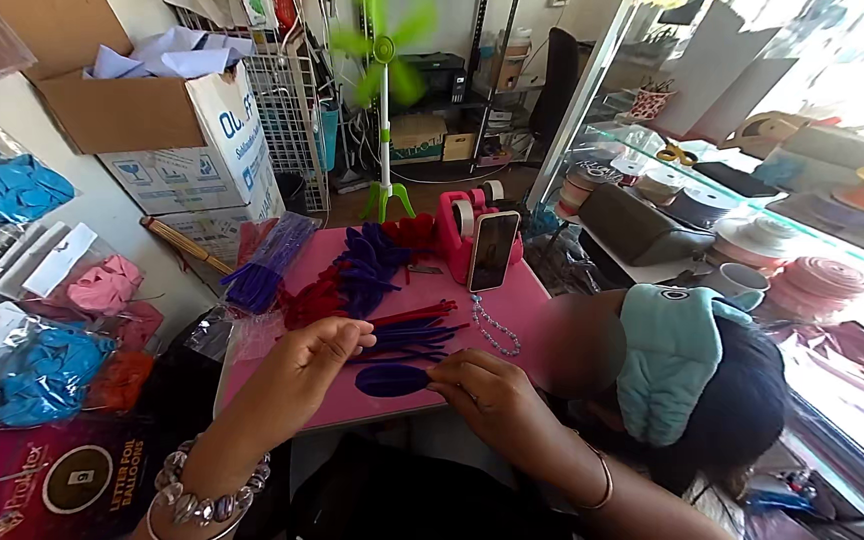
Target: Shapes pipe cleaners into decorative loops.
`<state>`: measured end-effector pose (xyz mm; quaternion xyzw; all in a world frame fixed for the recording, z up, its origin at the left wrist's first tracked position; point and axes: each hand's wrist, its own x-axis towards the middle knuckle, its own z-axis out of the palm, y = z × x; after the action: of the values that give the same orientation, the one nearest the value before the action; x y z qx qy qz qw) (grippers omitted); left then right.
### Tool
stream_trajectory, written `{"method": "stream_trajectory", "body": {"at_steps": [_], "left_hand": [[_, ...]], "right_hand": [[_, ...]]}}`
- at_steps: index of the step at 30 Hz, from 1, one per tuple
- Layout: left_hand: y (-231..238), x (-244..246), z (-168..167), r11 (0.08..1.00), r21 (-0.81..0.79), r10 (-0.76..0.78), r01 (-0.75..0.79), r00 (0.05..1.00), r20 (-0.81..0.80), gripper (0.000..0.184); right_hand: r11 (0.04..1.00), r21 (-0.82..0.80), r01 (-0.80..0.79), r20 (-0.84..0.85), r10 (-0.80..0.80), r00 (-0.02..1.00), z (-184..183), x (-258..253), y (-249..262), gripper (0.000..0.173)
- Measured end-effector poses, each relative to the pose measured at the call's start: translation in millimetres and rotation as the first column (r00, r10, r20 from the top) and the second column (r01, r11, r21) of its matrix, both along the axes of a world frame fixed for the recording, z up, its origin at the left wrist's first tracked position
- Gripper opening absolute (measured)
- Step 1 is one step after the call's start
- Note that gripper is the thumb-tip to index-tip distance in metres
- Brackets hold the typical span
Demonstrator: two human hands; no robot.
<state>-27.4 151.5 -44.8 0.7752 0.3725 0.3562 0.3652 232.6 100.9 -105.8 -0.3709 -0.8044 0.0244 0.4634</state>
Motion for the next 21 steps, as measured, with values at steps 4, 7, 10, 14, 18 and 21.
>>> {"method": "stream_trajectory", "body": {"at_steps": [4,7,10,14,18,21], "left_hand": [[-8.4,9.2,-5.4,0.99,0.103,-0.068,0.094,0.97,-0.234,0.04],[-14.4,21.2,-11.1,0.973,0.151,-0.102,0.175,0.913,-0.396,0.037],[-17.5,27.8,-11.2,0.975,0.097,-0.135,0.202,0.876,-0.464,0.034],[-14.1,20.8,-8.9,0.979,-0.09,-0.202,0.181,0.876,-0.437,0.033],[-15.9,4.2,-16.2,0.989,-0.132,-0.091,0.065,0.975,-0.203,0.023],[-22.6,3.3,-26.2,0.973,-0.226,0.072,-0.048,0.993,0.097,0.013]], "right_hand": [[0.998,0.061,0.012,0.057,-0.015,0.998,-1.5,-2.9,-0.4,0.016],[0.99,0.136,0.04,0.137,-0.058,0.989,-0.3,-5.9,-2.8,0.017],[0.979,0.196,0.05,0.195,-0.089,0.977,-0.1,-7.2,-5.0,0.017],[0.978,0.203,0.057,0.201,-0.099,0.975,-0.6,-5.1,-5.5,0.017],[0.977,0.171,0.129,0.127,-0.151,0.98,-1.2,1.7,-3.2,0.018],[0.982,0.089,0.165,0.027,-0.168,0.985,-7.1,3.7,-2.1,0.017]]}}
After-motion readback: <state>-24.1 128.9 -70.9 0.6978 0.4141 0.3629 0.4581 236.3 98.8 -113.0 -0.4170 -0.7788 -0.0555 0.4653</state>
